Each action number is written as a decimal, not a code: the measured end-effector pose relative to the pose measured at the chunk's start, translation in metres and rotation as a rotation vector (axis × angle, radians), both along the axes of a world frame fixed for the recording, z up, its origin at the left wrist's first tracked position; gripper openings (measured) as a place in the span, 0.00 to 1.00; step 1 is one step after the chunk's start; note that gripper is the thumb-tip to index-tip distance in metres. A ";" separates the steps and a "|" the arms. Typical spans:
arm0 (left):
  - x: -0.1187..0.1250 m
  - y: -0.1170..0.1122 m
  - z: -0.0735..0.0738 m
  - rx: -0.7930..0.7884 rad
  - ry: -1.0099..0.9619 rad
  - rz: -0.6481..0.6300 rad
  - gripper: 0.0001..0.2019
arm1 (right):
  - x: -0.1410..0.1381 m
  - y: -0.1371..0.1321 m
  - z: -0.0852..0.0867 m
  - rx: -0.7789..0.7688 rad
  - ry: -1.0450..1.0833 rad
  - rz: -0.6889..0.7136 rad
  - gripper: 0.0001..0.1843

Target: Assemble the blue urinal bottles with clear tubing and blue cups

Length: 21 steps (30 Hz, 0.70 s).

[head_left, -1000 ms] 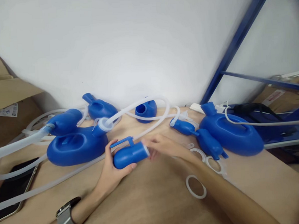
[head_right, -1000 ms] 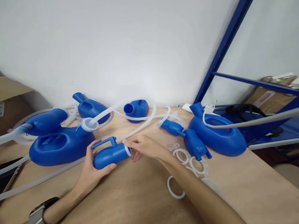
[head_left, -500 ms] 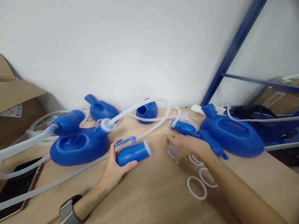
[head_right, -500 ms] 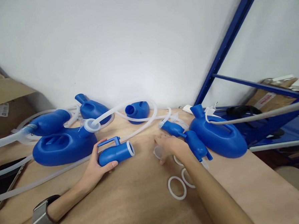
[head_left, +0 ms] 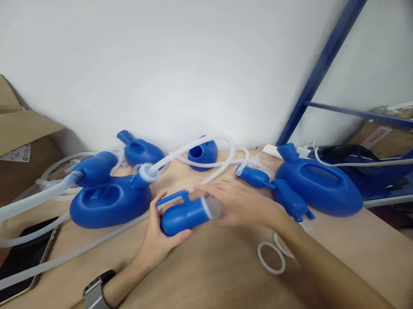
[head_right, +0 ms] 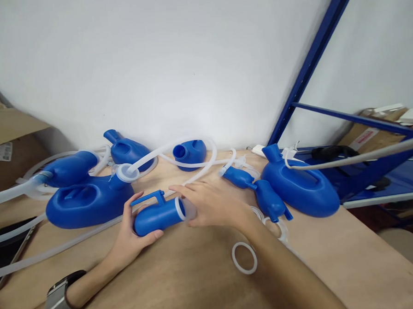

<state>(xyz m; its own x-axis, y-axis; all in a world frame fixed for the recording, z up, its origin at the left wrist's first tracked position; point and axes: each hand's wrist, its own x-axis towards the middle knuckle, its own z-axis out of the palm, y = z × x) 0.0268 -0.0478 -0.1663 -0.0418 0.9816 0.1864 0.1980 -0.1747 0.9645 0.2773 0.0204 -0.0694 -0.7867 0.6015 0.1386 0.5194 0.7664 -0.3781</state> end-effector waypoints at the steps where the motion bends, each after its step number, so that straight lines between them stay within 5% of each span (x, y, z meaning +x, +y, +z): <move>1: 0.000 0.000 0.000 -0.006 -0.010 0.007 0.52 | 0.001 0.001 0.000 -0.019 0.019 -0.005 0.49; 12: -0.001 0.004 0.003 -0.181 -0.150 -0.007 0.50 | 0.014 0.025 -0.018 -0.269 0.409 -0.010 0.43; 18: -0.001 0.006 0.002 -0.191 -0.214 -0.065 0.49 | -0.011 0.029 -0.053 -0.720 0.845 -0.075 0.64; 21: -0.001 0.005 0.001 -0.180 -0.217 -0.050 0.49 | -0.022 0.024 -0.059 -0.828 0.777 -0.035 0.52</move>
